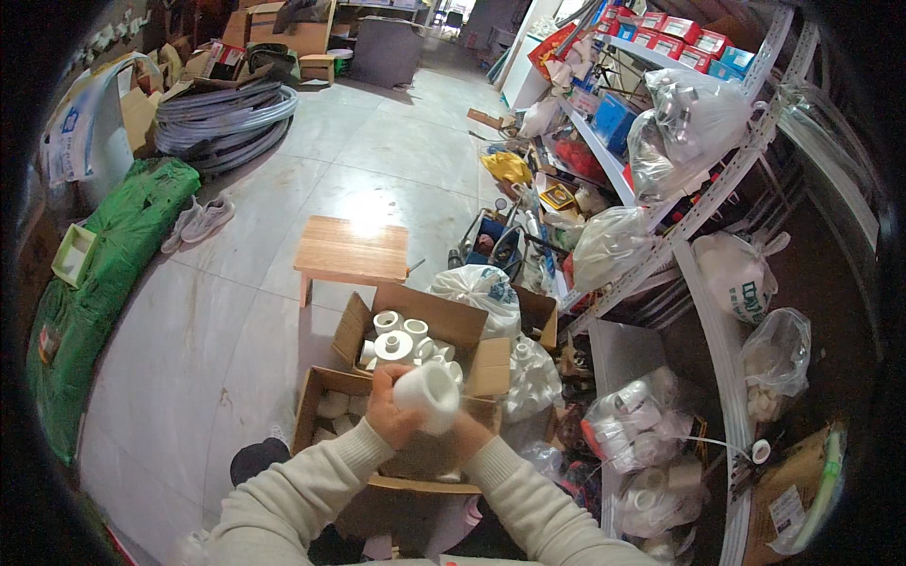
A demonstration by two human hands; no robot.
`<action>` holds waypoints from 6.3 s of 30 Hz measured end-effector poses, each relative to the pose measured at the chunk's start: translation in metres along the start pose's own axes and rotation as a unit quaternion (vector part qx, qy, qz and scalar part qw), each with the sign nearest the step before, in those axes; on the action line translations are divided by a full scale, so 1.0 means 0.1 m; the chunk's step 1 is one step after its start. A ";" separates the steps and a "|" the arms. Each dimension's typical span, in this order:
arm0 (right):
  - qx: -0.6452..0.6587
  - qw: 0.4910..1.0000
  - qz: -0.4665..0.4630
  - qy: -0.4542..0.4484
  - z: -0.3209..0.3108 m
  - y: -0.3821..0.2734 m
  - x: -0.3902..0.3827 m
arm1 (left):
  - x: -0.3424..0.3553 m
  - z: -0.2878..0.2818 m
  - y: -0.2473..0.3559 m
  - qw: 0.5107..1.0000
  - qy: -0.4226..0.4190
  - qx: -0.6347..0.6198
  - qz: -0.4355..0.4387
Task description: The person wipes white ceramic pipe fittings with a cloth, handling them one at a time from a cardboard box. The person repeatedly picks up each fitting, rubs it with the cloth, and places it back into the box.
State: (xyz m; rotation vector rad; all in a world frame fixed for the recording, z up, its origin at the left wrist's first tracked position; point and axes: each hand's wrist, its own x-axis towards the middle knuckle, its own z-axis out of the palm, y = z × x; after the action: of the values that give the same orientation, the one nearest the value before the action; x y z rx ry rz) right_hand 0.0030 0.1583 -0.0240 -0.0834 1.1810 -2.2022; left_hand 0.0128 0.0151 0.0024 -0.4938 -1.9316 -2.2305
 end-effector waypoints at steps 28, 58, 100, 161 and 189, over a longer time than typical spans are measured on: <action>-0.211 0.920 -0.247 0.219 -0.18 0.28 -0.08 | 0.14 0.12 -0.16 0.988 0.018 -0.017 -0.152; -0.722 0.674 0.071 0.139 0.23 -0.24 -0.36 | 0.21 -0.05 -0.31 0.961 0.078 -0.125 -0.236; -0.284 0.947 0.150 -0.021 0.09 -0.45 -0.46 | 0.28 -0.24 -0.14 0.775 -0.029 -0.363 -0.516; -0.157 0.983 -0.046 0.084 -0.01 -0.57 -0.53 | 0.64 -0.23 -0.02 0.841 0.043 -0.442 -0.310; -0.038 0.928 -0.112 0.353 -0.62 -0.66 -0.77 | 0.86 0.32 -2.13 0.848 0.245 -0.030 -0.470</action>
State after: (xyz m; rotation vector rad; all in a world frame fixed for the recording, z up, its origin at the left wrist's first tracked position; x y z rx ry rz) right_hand 0.0105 0.2730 0.0074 0.6227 1.7028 -2.4685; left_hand -0.1321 0.0896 -0.1631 1.1794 -2.0015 -2.4936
